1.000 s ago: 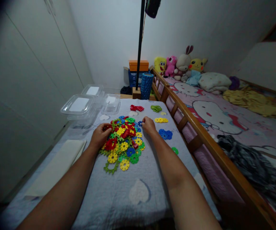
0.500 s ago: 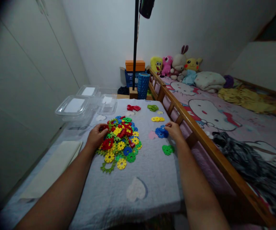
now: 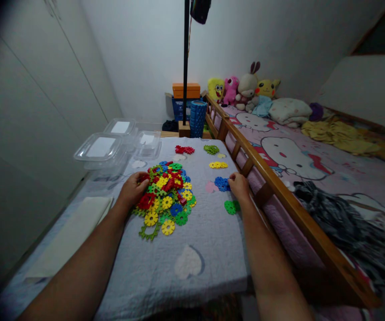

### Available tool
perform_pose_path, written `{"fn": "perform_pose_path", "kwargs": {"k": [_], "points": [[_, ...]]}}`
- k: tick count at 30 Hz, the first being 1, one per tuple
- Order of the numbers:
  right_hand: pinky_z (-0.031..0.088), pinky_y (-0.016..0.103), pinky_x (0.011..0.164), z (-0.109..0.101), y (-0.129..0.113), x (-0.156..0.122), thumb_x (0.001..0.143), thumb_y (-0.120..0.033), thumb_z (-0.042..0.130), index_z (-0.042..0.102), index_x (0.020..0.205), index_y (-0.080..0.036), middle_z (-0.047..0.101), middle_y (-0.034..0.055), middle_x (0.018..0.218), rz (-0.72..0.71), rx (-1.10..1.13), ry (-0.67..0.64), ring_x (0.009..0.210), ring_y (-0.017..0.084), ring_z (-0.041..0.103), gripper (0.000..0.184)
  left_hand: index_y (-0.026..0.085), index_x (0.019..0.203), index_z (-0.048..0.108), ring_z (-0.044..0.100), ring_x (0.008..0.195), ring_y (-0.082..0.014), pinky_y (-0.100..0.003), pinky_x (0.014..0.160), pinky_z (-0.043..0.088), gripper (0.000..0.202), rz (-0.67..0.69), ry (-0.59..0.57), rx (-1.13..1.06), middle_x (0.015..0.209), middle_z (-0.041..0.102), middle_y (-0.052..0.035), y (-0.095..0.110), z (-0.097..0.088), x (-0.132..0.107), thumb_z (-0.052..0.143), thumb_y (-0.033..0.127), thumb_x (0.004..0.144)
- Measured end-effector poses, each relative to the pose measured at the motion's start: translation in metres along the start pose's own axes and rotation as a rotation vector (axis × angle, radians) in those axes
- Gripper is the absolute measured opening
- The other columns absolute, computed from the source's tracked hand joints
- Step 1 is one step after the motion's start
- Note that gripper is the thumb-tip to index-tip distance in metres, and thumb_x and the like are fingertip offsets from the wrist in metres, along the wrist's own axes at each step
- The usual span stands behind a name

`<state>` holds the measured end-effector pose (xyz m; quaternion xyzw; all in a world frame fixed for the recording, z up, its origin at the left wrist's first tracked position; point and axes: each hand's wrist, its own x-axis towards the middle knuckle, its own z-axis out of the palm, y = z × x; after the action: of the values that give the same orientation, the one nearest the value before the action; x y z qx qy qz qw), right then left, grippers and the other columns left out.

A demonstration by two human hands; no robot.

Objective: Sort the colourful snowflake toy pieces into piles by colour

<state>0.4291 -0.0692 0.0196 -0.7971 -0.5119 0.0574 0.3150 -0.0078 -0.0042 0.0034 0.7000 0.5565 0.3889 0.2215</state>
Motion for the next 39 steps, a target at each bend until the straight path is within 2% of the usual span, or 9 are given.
{"fn": "perform_pose_path", "kwargs": {"k": [4,10,13,16,20,25,31,35,39], "points": [[0.044,0.028,0.071,0.002,-0.035,-0.023,0.075,-0.023,0.059,0.067,0.079,-0.019,0.069,0.0023,0.078,-0.084,0.068,-0.027,0.073,0.017,0.059,0.010,0.021,0.104,0.066,0.064,0.103,-0.0268,-0.042,0.100,0.050,0.032,-0.007,0.002,0.009,0.109,0.070,-0.0103,-0.001,0.001,0.001,0.055,0.040,0.081],[0.046,0.029,0.076,0.028,-0.092,-0.075,0.081,-0.021,0.063,0.071,0.088,-0.019,0.070,0.0032,0.085,-0.362,0.237,-0.361,0.077,0.017,0.061,0.011,0.019,0.107,0.067,0.064,0.104,-0.0270,-0.042,0.100,0.050,0.035,-0.027,0.010,0.025,0.111,0.069,-0.0110,-0.004,0.002,-0.002,0.054,0.039,0.081],[0.047,0.031,0.085,0.040,-0.103,-0.091,0.081,-0.019,0.067,0.072,0.101,-0.018,0.068,0.0069,0.100,-0.456,0.210,-0.380,0.091,0.019,0.061,0.021,0.020,0.105,0.067,0.064,0.105,-0.0270,-0.042,0.101,0.049,0.034,-0.028,0.020,0.029,0.109,0.070,-0.0103,-0.004,0.001,-0.003,0.054,0.039,0.081],[0.046,0.033,0.091,0.047,-0.104,-0.095,0.082,-0.021,0.071,0.070,0.110,-0.018,0.065,0.0078,0.102,-0.497,0.169,-0.401,0.099,0.021,0.059,0.028,0.020,0.103,0.068,0.064,0.104,-0.0266,-0.041,0.100,0.049,0.033,-0.032,0.029,0.025,0.108,0.070,-0.0097,-0.004,0.000,-0.004,0.055,0.039,0.081],[0.045,0.033,0.090,0.050,-0.101,-0.093,0.082,-0.021,0.072,0.068,0.104,-0.019,0.062,0.0056,0.099,-0.492,0.194,-0.426,0.095,0.020,0.058,0.023,0.020,0.103,0.068,0.064,0.102,-0.0259,-0.040,0.099,0.049,0.032,-0.048,0.042,0.022,0.108,0.070,-0.0091,-0.003,0.001,-0.005,0.056,0.039,0.080],[0.046,0.029,0.079,0.053,-0.099,-0.092,0.075,-0.018,0.071,0.062,0.093,-0.021,0.061,0.0027,0.096,-0.375,0.309,-0.372,0.088,0.018,0.057,0.020,0.020,0.104,0.068,0.065,0.100,-0.0255,-0.040,0.098,0.050,0.033,-0.049,0.050,0.021,0.105,0.069,-0.0089,-0.004,0.002,-0.005,0.055,0.040,0.081],[0.043,0.026,0.067,0.049,-0.097,-0.082,0.078,-0.023,0.060,0.062,0.079,-0.021,0.061,-0.0013,0.077,-0.250,0.431,-0.385,0.070,0.015,0.055,0.004,0.021,0.101,0.067,0.064,0.101,-0.0262,-0.041,0.099,0.050,0.031,-0.057,0.047,0.015,0.105,0.070,-0.0093,-0.002,0.001,-0.004,0.056,0.041,0.079],[0.040,0.026,0.062,0.033,-0.090,-0.051,0.076,-0.031,0.061,0.064,0.076,-0.020,0.060,-0.0021,0.067,-0.189,0.477,-0.363,0.065,0.015,0.054,0.012,0.021,0.099,0.067,0.064,0.101,-0.0261,-0.041,0.099,0.050,0.031,-0.057,0.045,0.001,0.105,0.070,-0.0088,-0.001,0.000,-0.004,0.056,0.041,0.079],[0.041,0.026,0.062,0.015,-0.072,0.000,0.070,-0.031,0.064,0.062,0.073,-0.020,0.061,-0.0014,0.067,-0.102,0.453,-0.197,0.065,0.015,0.054,0.011,0.021,0.100,0.067,0.064,0.101,-0.0266,-0.042,0.098,0.050,0.032,-0.052,0.037,-0.001,0.105,0.070,-0.0096,-0.002,0.000,-0.004,0.055,0.042,0.079]]}}
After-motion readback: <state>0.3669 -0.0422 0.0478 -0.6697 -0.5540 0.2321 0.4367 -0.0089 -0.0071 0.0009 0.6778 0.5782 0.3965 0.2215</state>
